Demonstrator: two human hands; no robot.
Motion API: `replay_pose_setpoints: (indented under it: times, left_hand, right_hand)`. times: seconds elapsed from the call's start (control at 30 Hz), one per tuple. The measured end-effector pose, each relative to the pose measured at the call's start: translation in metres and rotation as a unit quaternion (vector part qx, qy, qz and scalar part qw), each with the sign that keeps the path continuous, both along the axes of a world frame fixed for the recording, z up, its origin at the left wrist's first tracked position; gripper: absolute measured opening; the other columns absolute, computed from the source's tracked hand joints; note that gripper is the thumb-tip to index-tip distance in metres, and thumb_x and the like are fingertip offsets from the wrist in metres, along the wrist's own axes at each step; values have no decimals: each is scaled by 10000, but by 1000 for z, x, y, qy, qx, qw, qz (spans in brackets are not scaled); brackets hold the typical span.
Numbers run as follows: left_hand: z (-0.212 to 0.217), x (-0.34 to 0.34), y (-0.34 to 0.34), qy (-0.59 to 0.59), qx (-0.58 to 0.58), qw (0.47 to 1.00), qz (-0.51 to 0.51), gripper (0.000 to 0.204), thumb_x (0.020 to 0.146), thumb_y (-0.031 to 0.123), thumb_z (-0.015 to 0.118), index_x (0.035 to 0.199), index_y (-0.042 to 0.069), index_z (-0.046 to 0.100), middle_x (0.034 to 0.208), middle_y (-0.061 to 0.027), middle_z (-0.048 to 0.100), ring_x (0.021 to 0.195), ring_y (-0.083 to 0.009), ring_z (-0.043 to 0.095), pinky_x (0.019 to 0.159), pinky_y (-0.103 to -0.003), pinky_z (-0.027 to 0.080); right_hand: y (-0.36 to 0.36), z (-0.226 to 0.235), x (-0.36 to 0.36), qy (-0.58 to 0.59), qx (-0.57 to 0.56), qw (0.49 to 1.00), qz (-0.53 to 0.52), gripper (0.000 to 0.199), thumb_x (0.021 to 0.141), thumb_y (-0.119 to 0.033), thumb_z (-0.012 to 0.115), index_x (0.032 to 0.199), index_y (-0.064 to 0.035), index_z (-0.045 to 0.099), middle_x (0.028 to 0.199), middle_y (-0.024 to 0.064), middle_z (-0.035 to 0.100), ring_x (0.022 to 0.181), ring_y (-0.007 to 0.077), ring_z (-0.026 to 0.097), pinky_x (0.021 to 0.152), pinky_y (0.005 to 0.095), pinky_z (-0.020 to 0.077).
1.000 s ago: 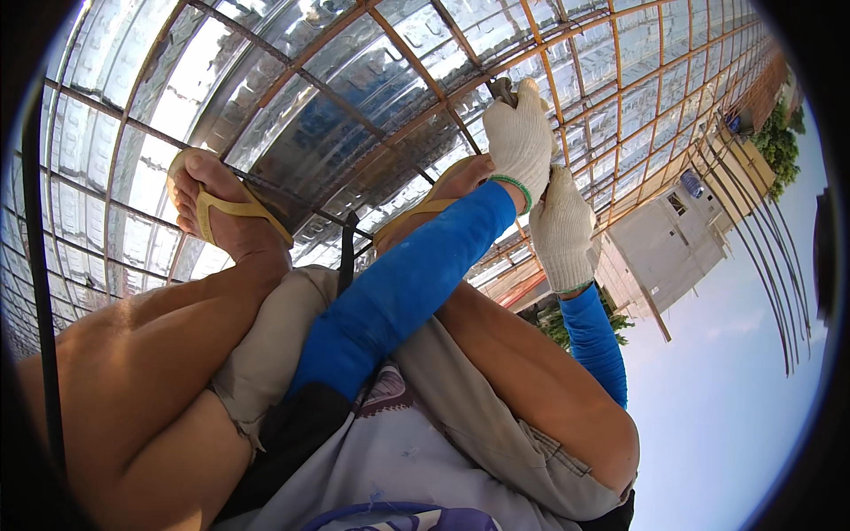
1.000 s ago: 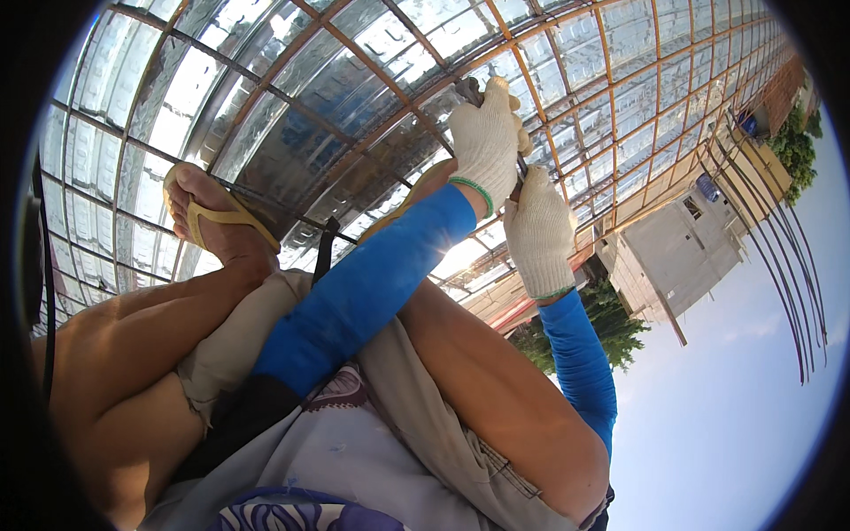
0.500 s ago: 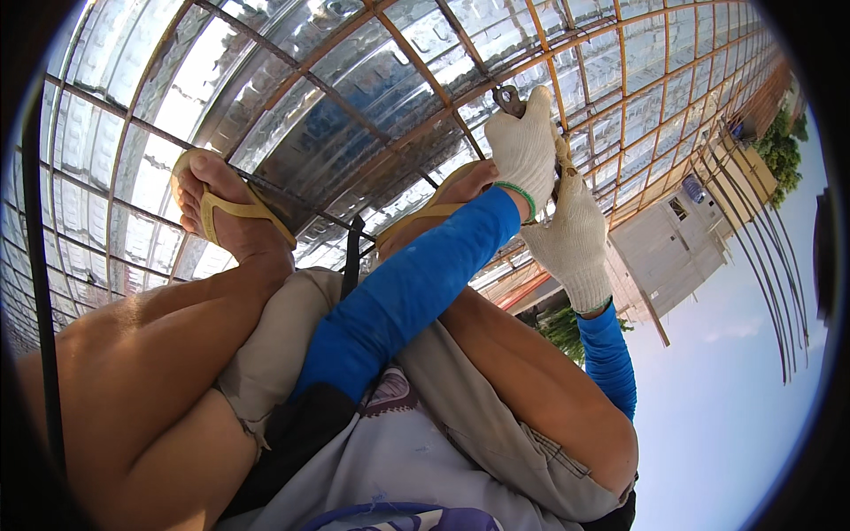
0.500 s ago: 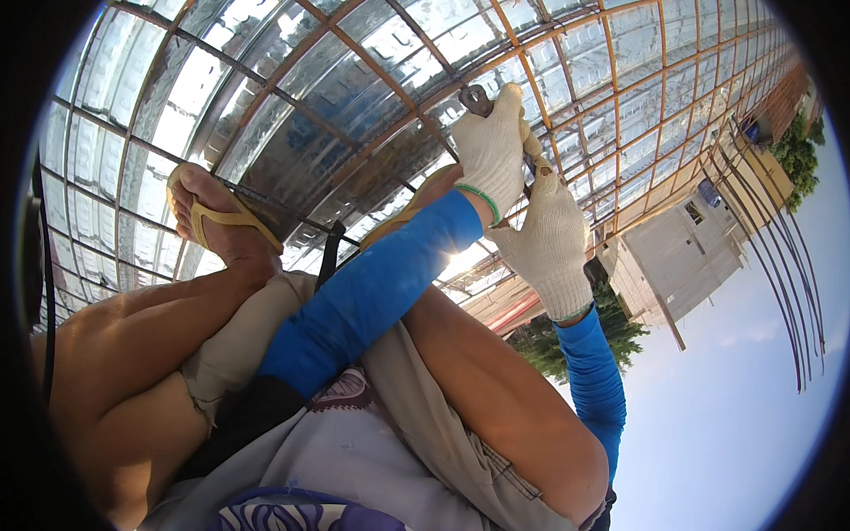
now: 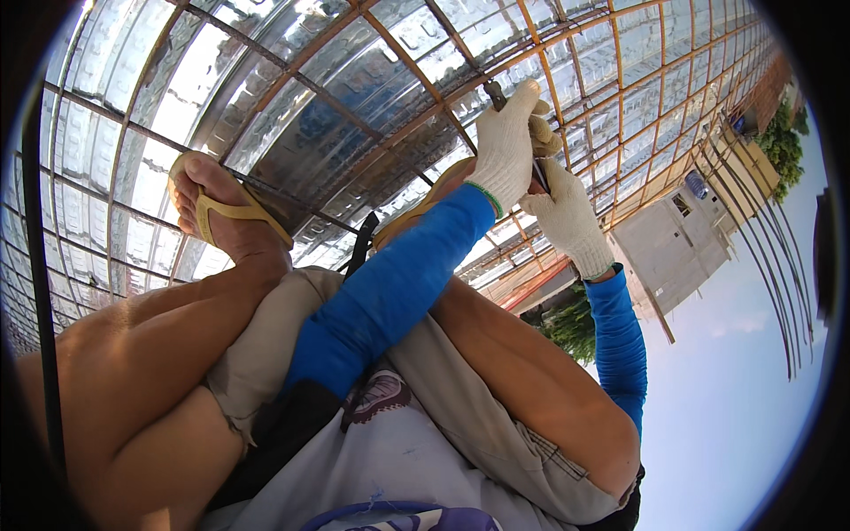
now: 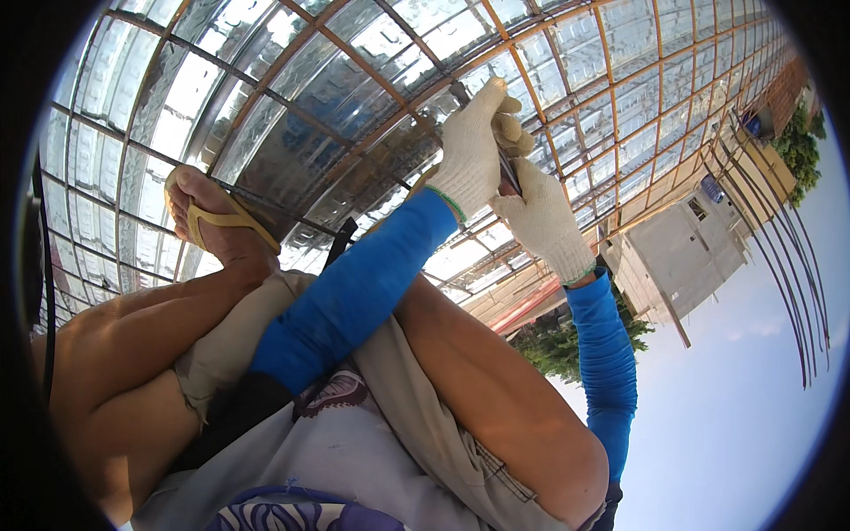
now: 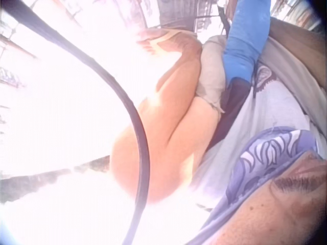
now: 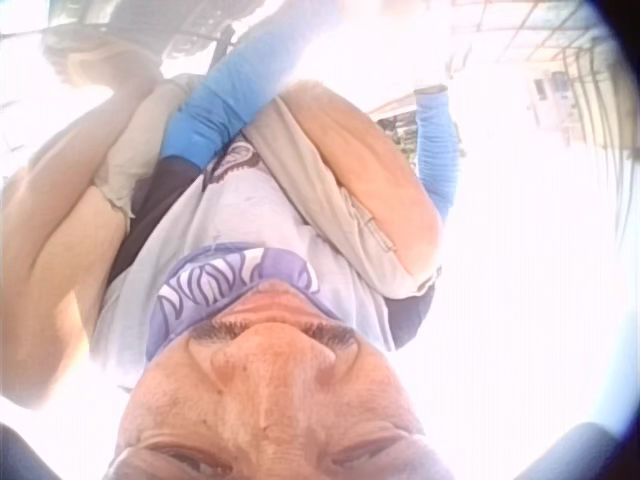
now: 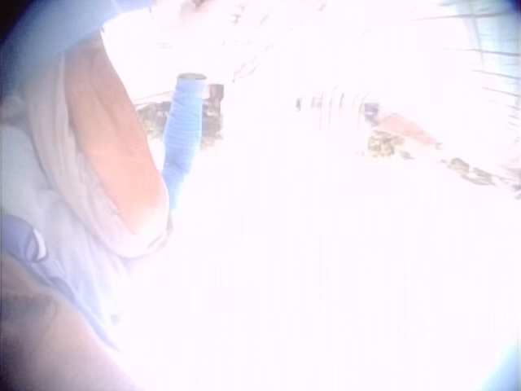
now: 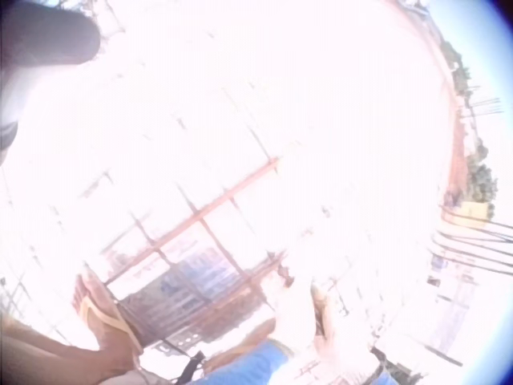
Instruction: The person uses pliers to twist and secure wire ties at the joints of a metal scaffolding grid. They repeatedly position the pliers, twist the wire, and move to the next joint to fasten the structure.
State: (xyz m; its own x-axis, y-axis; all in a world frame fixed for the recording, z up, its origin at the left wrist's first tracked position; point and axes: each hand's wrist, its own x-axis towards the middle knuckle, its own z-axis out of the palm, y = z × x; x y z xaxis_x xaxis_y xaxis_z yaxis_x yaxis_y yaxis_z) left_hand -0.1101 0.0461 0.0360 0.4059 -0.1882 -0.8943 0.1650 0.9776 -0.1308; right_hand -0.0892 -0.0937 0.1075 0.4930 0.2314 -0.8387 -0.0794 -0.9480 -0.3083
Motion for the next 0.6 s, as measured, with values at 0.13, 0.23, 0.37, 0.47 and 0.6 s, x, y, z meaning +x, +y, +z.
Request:
replay_pose_setpoints:
  times: [0.13,0.23,0.37,0.47,0.6]
  left_hand:
    - [-14,-8,4,-109,6,994,15,373,1042,329,718,948,-31,701,597,-39,546,510,-208,588,501,-373,517]
    - [-10,-5,5,-97,49,994,-30,401,1028,349,742,914,-33,691,576,-44,536,472,-198,561,441,-384,466]
    - [-6,6,-2,-1,106,994,-11,386,1015,321,764,866,-27,686,577,-69,581,442,-192,561,425,-360,465]
    - [-4,5,-3,4,108,994,-12,392,1008,323,777,775,24,678,578,-67,607,436,-189,588,407,-358,477]
    - [-11,-4,6,-75,-25,996,30,428,1032,384,730,937,-33,714,600,-49,590,462,-196,590,476,-350,506]
  right_hand:
    - [18,19,40,369,8,870,-327,76,908,-47,635,963,-50,583,765,-4,570,553,98,481,489,313,378]
    - [4,-2,21,249,-21,952,-176,151,905,-100,702,1001,-21,616,810,82,683,633,222,679,591,352,527]
    - [28,4,-7,-128,-190,962,151,527,911,-314,823,1323,-56,617,845,163,728,760,337,741,694,436,590]
    - [34,-7,-24,-183,-247,933,186,443,848,-238,834,1123,-22,562,863,240,733,818,427,763,694,518,601]
    - [13,-3,0,90,0,994,-64,265,875,-132,731,1054,30,622,771,80,658,604,232,622,571,375,516]
